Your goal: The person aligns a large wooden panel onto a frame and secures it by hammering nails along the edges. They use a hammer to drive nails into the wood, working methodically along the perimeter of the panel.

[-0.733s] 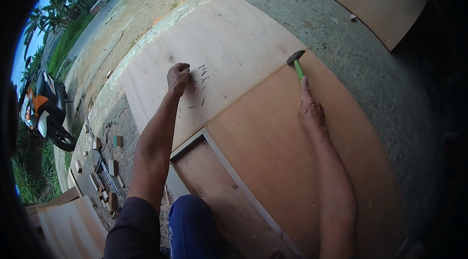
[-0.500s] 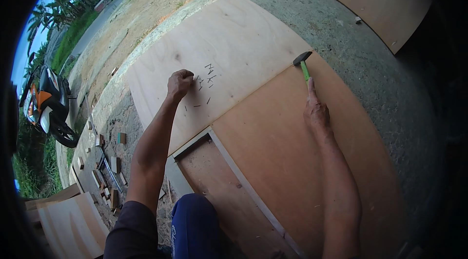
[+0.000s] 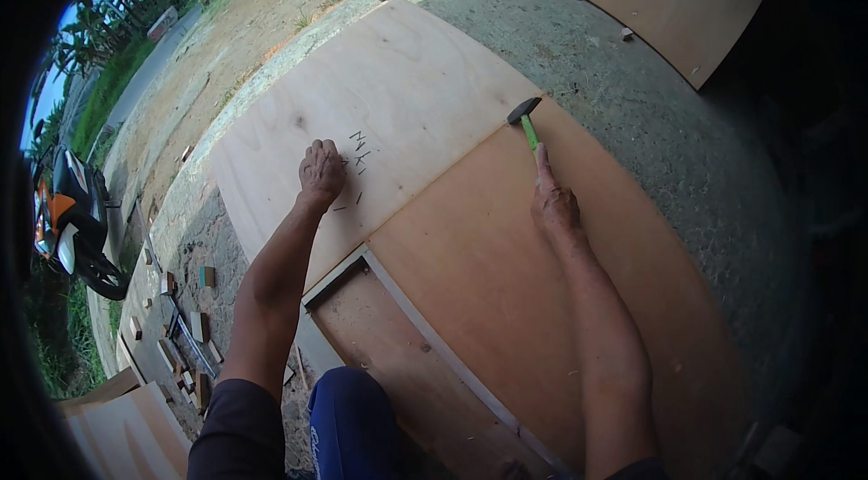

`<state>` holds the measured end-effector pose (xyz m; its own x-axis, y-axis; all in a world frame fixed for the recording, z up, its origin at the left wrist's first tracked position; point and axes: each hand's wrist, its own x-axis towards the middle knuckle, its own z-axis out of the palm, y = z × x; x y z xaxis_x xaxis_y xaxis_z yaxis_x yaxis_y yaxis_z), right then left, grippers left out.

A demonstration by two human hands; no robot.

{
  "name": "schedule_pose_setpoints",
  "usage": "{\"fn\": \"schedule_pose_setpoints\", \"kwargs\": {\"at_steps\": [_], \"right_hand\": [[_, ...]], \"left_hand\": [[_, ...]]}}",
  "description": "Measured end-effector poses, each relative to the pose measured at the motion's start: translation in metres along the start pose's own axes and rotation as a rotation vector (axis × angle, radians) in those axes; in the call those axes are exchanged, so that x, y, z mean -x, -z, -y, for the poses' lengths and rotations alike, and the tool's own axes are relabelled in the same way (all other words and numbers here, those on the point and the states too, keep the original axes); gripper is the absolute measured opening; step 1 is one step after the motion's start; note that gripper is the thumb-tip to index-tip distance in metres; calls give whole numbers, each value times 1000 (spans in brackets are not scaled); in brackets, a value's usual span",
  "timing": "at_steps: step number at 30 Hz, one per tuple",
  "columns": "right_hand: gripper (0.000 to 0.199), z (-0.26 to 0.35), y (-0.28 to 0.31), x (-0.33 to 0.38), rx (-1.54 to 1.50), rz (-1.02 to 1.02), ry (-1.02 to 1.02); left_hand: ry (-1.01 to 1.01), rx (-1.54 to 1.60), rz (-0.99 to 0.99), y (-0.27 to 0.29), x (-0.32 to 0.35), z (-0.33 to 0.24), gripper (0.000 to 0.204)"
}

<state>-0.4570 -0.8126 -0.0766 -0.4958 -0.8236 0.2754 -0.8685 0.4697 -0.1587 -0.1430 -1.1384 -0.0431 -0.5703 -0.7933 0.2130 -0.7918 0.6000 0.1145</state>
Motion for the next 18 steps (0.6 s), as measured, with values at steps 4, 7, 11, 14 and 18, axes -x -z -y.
{"fn": "schedule_pose_setpoints", "kwargs": {"at_steps": [4,7,11,14,18], "right_hand": [[80,-36,-25,4,41,246,-74],[85,6,-8,-4,-28,272,-106],[83,-21,-22,3,113,-49,19],[83,-26,-25,3,-19,191,-124],[76,3,10,-3,-131,234,-175]], "left_hand": [[171,430,1,2,-1,-51,24],[123,643,18,8,24,-89,20],[83,934,65,-16,34,-177,12],[104,874,11,-28,38,-207,12],[6,695,-120,-35,40,-211,11]]}}
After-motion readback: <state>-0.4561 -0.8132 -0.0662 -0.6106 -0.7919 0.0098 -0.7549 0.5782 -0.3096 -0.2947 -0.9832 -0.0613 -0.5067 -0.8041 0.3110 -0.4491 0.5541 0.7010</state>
